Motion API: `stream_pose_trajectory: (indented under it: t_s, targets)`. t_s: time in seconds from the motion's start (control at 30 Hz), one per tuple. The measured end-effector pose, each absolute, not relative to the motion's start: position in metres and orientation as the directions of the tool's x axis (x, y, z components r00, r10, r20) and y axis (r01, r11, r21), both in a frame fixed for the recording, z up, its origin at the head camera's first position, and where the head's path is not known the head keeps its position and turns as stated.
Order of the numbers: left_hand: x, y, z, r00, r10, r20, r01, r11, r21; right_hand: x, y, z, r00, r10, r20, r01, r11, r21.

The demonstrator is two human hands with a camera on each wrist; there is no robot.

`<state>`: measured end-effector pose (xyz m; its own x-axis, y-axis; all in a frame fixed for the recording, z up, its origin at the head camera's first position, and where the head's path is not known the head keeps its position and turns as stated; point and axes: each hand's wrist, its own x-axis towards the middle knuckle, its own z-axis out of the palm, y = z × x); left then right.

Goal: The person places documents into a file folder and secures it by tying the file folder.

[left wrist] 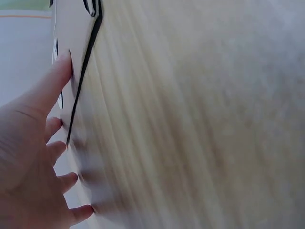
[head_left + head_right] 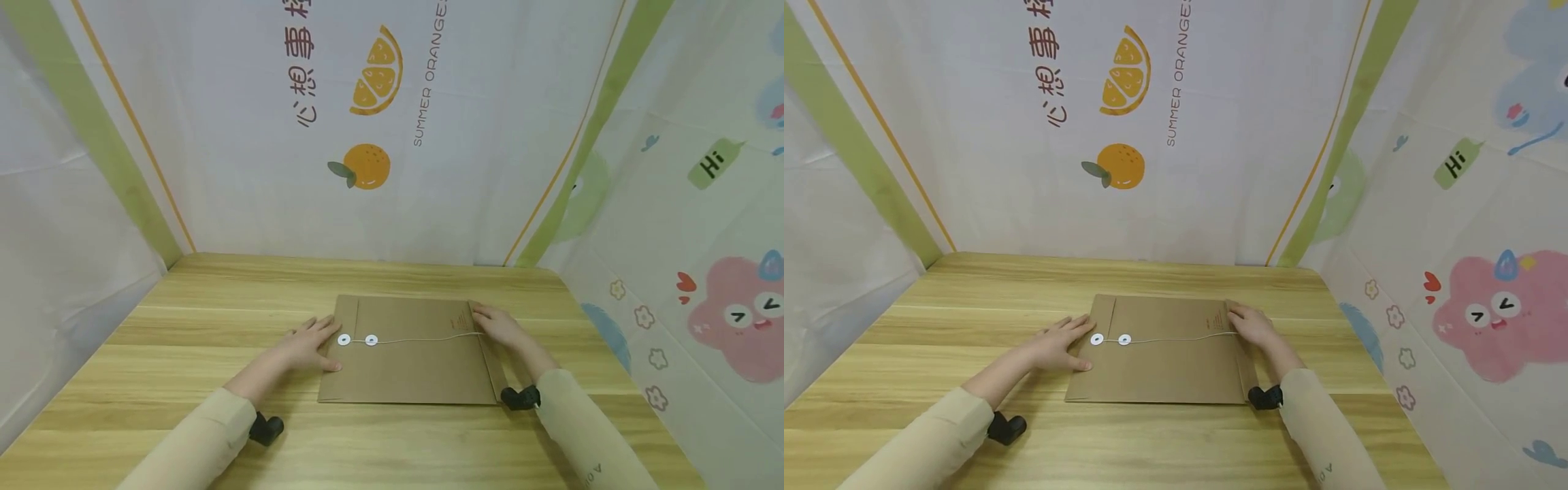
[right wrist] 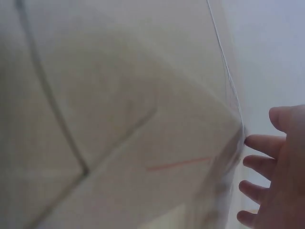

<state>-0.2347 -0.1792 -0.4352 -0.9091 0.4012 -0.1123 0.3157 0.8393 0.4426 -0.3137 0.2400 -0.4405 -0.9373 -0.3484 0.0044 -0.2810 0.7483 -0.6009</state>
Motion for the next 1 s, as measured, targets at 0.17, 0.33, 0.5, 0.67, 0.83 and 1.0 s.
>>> stream_pose_trajectory:
  t_s: [0.17,0.33,0.5,0.67,0.83,1.0]
  targets:
    - [-0.236,-0.18,-0.434,-0.901,0.414,-0.131,0.321,0.837,0.443,-0.311,0.232,-0.439,-0.931,-0.351,0.104,-0.343,0.737,-0.583]
    - [-0.239,-0.18,-0.434,-0.9,0.413,-0.141,0.316,0.84,0.442,-0.307,0.22,-0.436,-0.893,-0.389,0.224,-0.448,0.736,-0.507]
    - [-0.24,-0.18,-0.436,-0.902,0.406,-0.149,0.305,0.841,0.447,-0.302,0.208,-0.433,-0.857,-0.45,0.252,-0.515,0.73,-0.449]
    - [-0.242,-0.18,-0.437,-0.904,0.401,-0.152,0.296,0.839,0.456,-0.297,0.201,-0.434,-0.84,-0.504,0.203,-0.535,0.701,-0.472]
    - [-0.242,-0.179,-0.437,-0.905,0.39,-0.169,0.277,0.843,0.46,-0.293,0.199,-0.435,-0.842,-0.515,0.163,-0.53,0.729,-0.434]
    - [-0.24,-0.178,-0.434,-0.907,0.385,-0.17,0.268,0.84,0.471,-0.293,0.201,-0.439,-0.843,-0.514,0.158,-0.535,0.771,-0.346]
